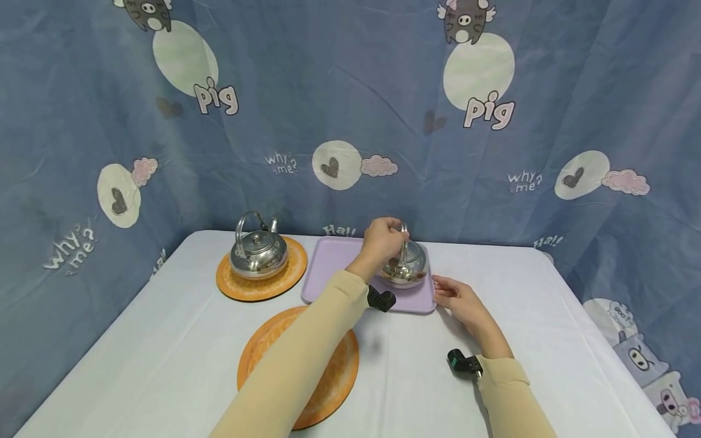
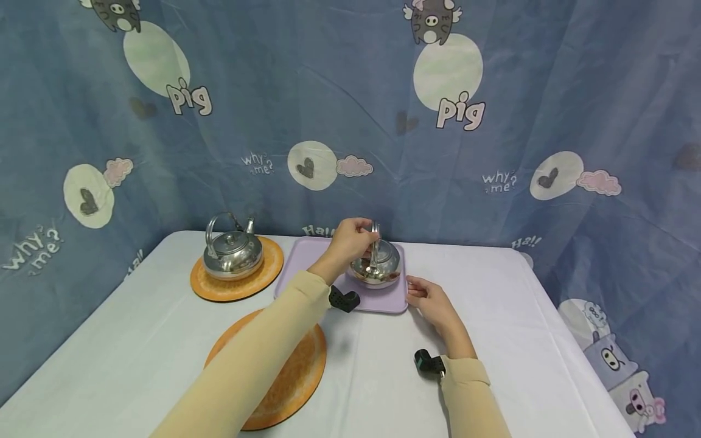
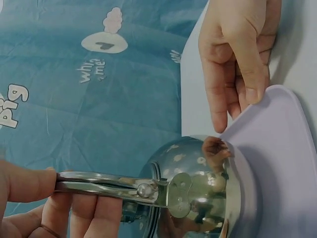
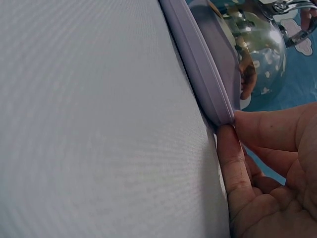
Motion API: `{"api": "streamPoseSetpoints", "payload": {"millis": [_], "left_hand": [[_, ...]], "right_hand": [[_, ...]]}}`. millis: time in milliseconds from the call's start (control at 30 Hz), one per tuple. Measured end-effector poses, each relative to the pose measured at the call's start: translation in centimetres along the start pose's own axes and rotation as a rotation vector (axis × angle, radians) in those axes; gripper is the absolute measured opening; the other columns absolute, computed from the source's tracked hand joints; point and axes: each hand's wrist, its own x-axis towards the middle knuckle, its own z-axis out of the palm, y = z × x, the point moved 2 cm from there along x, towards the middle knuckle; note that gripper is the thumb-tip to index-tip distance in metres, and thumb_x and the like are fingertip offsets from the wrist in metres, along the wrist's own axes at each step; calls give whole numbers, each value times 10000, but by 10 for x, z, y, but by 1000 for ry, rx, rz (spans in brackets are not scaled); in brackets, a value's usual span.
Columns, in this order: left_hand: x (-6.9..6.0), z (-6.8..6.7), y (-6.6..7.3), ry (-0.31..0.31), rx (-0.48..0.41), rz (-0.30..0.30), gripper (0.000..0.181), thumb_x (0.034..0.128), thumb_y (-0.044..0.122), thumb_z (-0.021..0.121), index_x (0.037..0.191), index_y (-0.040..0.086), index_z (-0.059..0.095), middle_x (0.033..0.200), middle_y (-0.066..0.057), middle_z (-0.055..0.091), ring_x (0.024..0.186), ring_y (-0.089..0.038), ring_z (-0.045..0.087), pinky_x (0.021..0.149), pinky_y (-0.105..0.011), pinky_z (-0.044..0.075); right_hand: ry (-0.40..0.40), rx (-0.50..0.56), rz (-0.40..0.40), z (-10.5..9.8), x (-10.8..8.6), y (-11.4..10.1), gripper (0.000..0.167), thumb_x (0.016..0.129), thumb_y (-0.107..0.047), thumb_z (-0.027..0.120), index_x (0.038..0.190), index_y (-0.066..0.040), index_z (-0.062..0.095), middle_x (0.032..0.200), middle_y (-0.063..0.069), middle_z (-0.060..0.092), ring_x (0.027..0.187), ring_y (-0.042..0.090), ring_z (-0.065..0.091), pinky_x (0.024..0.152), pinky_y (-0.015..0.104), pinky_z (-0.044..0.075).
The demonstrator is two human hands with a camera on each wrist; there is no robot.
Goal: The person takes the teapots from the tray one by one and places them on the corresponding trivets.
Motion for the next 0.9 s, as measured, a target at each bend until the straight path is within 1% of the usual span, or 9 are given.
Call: {"api": "streamPoseSetpoints", "payload": {"millis": [100,233,467,633,733,900], "left_hand": [[1,-1,0,-16,-1,-13,451,1054,153,699,1491,72,625,1075,-102,738,871,-259,791,791,-353,676],[1,-1,0,-32,7,-17,432,1051,155,703,1470,72,638,1102,-110,725,888,-269,792,789,-353,679],[3,-1,-1,-3,7,-23,390,1029,132,727,1409,58,679,1082,-112,720,862,-251,777,706,-307,673],[4,-2,-3,-7,-4,-12,357,1025,117,729,1371,40,691,1040,-111,708,816,-247,765,677,-294,667],[4,-3,-3,-20,-28,-5,337,1026,105,723,1352,28,690,1036,-122,692,853,-274,764,704,-315,676],[4,-3,-3,-47,-82,1,330,1030,76,702,1350,-2,674,1106,-164,687,1011,-339,766,801,-380,690]], "right_hand": [[-2,-6,-6,0,0,0,575,1044,-1,623,1572,120,434,1472,334,547,1305,367,582,862,79,473],[4,-11,1,0,-1,0,574,1045,-7,626,1574,113,437,1473,331,547,1310,369,582,859,77,471],[-2,-4,-7,1,-2,0,574,1038,6,630,1569,118,442,1473,337,547,1311,369,592,871,68,474],[2,-3,-6,2,-2,-2,571,1036,8,631,1565,120,446,1466,337,553,1294,353,600,864,73,480],[5,-8,-3,1,-2,-2,574,1034,5,635,1565,119,448,1465,335,557,1290,347,606,863,72,479],[6,-9,-9,0,-2,-2,578,1032,11,636,1566,120,444,1454,333,559,1298,362,603,864,66,474]]}}
